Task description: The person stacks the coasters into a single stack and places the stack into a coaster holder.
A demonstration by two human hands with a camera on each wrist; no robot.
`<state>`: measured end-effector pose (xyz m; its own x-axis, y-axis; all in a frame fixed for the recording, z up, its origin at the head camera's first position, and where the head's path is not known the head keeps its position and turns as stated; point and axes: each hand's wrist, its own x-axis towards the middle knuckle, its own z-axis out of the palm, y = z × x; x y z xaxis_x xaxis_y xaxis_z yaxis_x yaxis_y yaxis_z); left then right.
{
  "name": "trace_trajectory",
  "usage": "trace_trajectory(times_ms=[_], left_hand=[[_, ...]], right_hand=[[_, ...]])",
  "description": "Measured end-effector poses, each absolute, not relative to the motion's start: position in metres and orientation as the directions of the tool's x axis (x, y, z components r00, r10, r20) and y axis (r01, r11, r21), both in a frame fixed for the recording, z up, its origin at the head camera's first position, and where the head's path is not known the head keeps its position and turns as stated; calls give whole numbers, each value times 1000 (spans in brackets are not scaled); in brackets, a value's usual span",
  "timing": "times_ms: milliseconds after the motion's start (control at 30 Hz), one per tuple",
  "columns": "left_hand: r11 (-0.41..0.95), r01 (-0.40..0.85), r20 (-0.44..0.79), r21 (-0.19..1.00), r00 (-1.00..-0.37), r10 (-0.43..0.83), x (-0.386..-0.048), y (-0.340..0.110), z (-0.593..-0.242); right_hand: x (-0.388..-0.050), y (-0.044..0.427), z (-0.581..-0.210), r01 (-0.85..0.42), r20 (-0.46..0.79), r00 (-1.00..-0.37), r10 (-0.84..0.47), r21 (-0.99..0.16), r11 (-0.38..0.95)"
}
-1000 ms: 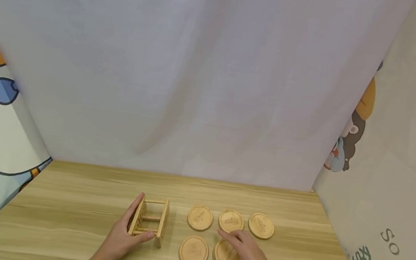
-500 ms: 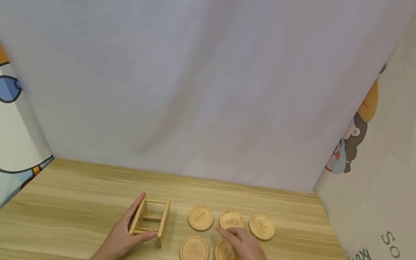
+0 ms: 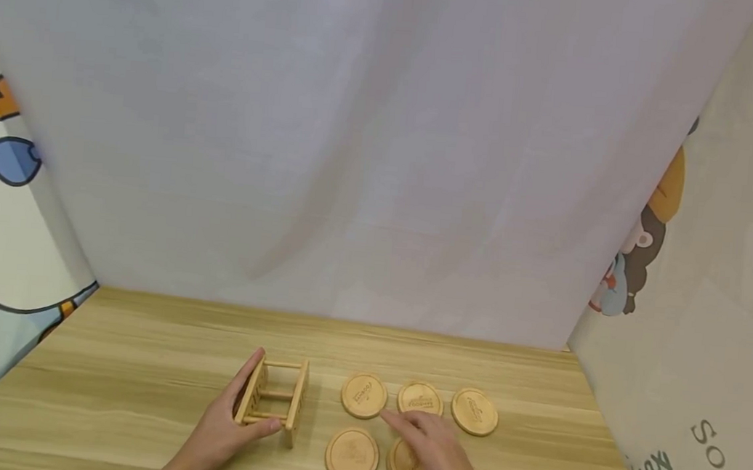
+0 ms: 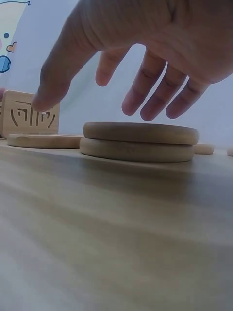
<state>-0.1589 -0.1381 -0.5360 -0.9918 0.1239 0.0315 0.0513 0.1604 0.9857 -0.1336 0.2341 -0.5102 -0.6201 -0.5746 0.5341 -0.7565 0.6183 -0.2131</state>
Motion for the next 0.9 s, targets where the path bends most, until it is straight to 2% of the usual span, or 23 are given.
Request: trace_trajectory(times_ms=[900], left_hand=[[155,54,36,986,-992,119,-159,-137,-536]], right_hand=[[-136,194,-503,-725,401,-688,-605,-345,596]])
